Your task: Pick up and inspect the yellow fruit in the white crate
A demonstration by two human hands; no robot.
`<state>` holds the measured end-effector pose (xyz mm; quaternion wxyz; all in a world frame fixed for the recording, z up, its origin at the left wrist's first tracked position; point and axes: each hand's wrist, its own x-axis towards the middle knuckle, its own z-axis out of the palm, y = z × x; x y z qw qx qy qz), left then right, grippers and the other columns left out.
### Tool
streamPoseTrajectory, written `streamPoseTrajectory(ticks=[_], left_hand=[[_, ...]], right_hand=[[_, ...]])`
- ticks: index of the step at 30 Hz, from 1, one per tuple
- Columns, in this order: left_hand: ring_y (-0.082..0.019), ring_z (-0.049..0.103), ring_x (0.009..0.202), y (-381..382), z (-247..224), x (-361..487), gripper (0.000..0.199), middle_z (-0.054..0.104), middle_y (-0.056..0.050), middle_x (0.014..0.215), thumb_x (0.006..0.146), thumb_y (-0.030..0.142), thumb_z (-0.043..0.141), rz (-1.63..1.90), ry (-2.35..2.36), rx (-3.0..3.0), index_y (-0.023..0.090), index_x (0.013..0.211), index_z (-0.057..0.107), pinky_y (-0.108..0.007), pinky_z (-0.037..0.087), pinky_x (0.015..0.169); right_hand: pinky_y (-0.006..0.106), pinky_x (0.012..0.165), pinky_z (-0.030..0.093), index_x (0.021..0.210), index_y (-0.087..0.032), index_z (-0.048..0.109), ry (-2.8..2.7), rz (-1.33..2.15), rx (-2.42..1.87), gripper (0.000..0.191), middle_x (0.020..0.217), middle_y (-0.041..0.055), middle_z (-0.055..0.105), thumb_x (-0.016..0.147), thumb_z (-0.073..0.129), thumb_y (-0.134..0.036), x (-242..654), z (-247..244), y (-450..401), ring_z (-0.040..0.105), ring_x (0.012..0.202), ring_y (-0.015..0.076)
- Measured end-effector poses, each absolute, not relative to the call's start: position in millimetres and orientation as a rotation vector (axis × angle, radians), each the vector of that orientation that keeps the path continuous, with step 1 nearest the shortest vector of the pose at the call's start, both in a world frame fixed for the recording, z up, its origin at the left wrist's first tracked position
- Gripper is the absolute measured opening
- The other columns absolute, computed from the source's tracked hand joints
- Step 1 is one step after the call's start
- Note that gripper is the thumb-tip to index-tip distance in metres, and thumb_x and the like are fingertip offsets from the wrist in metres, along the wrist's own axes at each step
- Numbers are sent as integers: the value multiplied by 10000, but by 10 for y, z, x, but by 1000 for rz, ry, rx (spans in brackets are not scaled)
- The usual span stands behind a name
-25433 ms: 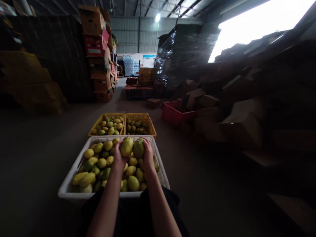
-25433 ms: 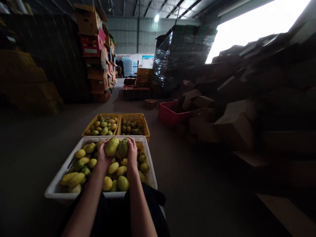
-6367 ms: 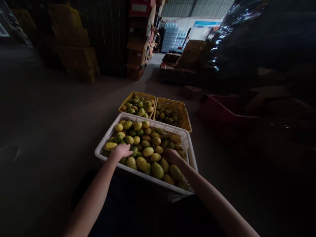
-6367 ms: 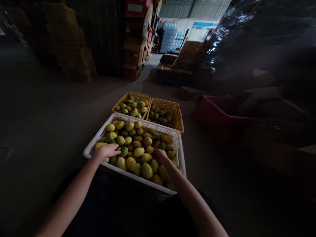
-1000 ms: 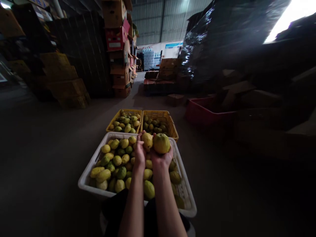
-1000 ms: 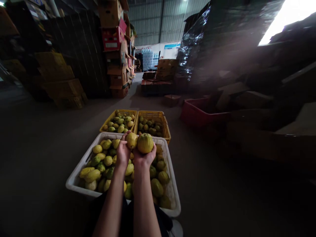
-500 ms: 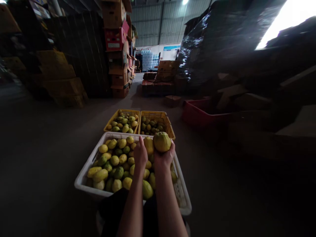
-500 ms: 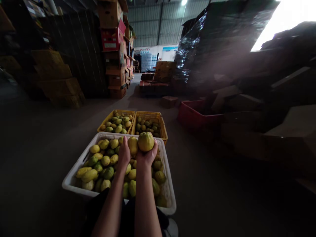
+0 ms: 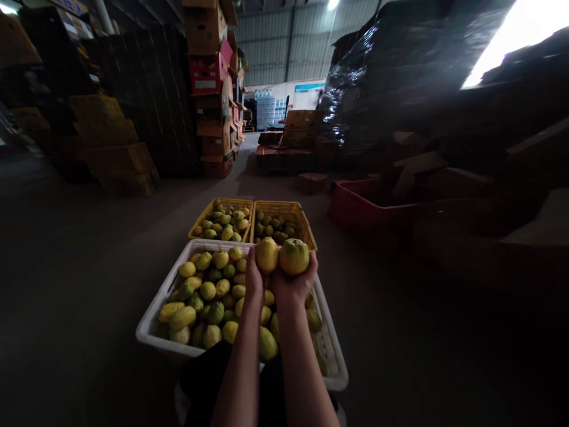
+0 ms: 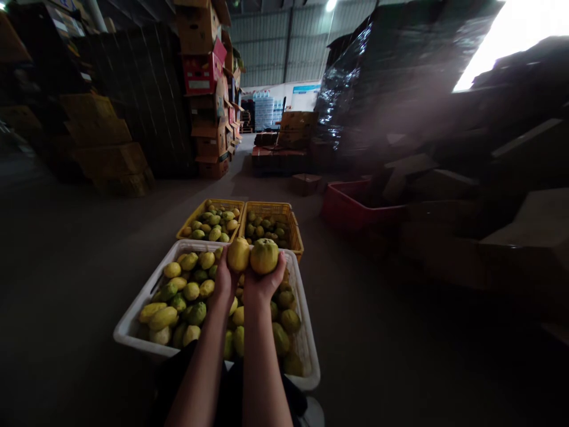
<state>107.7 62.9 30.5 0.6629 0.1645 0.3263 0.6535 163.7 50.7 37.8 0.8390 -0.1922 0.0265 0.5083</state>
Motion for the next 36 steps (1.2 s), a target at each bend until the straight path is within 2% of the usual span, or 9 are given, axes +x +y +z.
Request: streamPoseTrajectory(ticks=[6,9,14,18,20,23,28,32,36], left_hand=[[-271,697,1059,523,484,1012,475,752,-54,942,1009,581,428,1402,846,268,223,1067,734,-334,596,768],[-257,703,1026,525,515,971,468,753,-66,971,1018,526,402,1424,823,262,210,1098,737,-298,573,678],[-201,721,934,503,561,947,439,759,-63,1046,950,515,508,1522,671,344,222,1200,717,-215,517,595],[-180,711,802,491,522,926,505,761,-87,1009,938,536,443,1581,730,155,195,1179,726,-191,433,504],[-187,708,810,498,486,892,520,761,-87,1003,938,515,385,1626,701,69,199,1151,737,-208,463,541],[-219,710,928,516,449,814,512,751,-87,1006,917,500,363,1646,587,36,213,1083,752,-265,549,709],[-273,651,1196,529,442,719,427,749,-75,1107,860,414,455,1694,407,123,256,1132,744,-399,538,979],[-303,603,1286,520,427,719,434,743,-46,1212,838,379,490,1735,389,203,306,1189,736,-464,500,1044],[-299,598,1296,511,409,746,440,731,-61,1244,836,391,486,1723,386,224,276,1172,747,-443,502,1047]], right_hand=[[307,707,599,905,-223,725,46,1088,-465,251,740,-34,738,826,616,-434,1608,389,528,695,657,162],[342,761,609,988,-211,733,-2,1083,-444,277,810,-14,764,837,616,-411,1562,442,536,724,711,179],[404,858,606,1157,-229,717,-104,1120,-372,394,960,13,787,828,651,-435,1510,510,506,758,823,209],[405,894,605,1148,-210,723,-192,1201,-320,388,927,18,785,803,700,-387,1471,518,454,756,820,199],[404,872,620,1064,-188,736,-179,1258,-334,326,867,21,783,801,707,-378,1439,512,439,752,767,195],[442,849,637,917,-157,731,-116,1375,-363,269,802,57,779,806,690,-399,1387,495,434,757,755,225],[561,968,585,853,-180,709,-108,1461,-194,272,853,97,774,755,684,-433,1346,457,436,749,1006,307],[599,1059,518,901,-201,712,-36,1392,-149,233,931,74,775,743,674,-368,1340,461,422,722,1084,297],[593,1073,500,938,-208,720,2,1334,-175,259,938,55,779,745,653,-367,1346,474,414,732,1031,282]])
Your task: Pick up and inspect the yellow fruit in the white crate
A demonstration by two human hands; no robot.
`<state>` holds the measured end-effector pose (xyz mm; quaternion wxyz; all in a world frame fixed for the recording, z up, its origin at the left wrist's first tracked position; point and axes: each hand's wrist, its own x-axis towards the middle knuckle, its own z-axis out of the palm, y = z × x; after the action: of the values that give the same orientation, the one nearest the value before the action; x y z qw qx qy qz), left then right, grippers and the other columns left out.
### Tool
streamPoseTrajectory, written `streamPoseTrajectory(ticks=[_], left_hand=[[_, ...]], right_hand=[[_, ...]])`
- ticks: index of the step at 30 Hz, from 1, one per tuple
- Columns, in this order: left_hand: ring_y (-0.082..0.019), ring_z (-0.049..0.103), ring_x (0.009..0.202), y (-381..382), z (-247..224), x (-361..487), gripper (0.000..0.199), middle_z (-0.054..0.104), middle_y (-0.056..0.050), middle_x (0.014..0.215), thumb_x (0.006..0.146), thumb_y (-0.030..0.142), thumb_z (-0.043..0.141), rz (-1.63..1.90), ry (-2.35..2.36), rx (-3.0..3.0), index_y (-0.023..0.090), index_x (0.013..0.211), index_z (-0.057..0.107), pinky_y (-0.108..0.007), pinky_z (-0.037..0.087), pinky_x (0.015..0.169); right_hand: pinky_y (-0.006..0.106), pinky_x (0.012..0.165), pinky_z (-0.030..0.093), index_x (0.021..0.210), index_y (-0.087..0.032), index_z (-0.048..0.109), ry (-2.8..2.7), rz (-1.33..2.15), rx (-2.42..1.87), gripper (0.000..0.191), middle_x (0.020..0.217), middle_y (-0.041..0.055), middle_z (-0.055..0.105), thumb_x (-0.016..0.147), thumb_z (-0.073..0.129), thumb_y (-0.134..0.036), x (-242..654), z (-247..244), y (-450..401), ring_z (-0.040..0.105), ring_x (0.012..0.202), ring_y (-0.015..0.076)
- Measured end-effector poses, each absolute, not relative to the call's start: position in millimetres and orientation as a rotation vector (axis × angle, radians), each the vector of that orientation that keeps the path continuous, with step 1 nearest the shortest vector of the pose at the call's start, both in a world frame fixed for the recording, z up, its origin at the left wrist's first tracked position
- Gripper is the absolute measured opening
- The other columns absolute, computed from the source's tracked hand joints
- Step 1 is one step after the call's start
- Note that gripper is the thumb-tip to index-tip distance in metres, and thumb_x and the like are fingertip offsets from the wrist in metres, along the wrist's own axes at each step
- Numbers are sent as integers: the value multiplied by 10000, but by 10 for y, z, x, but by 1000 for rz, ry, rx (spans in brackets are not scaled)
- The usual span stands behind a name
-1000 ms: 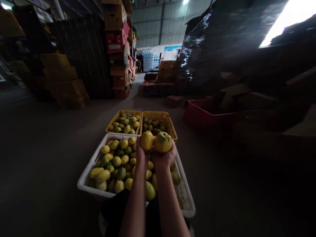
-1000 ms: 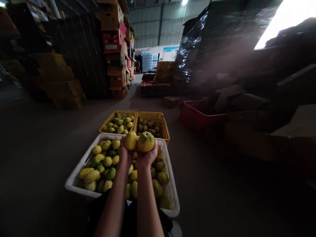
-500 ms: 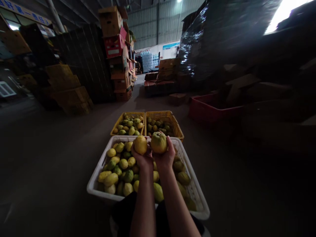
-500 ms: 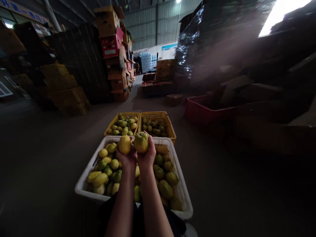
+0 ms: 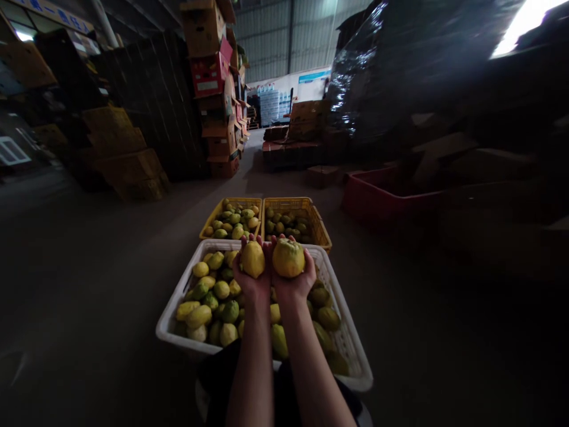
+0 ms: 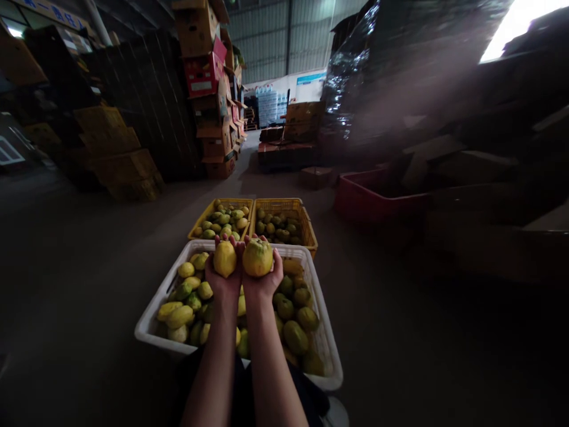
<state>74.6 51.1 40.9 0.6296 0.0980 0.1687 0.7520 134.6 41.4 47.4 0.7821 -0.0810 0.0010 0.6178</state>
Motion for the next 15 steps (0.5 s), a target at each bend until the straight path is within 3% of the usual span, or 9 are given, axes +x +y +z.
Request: streamPoseTrajectory(ticks=[15], left_hand=[[-270,607,1288,498,442,713,442,727,-91,1245,859,312,477,1661,296,80,220,1203,737,-404,553,1008]], right_hand=[[473,1014,535,915,-225,720,-35,1220,-303,298,946,40,780,683,622,-385,1434,240,552,725,986,243]])
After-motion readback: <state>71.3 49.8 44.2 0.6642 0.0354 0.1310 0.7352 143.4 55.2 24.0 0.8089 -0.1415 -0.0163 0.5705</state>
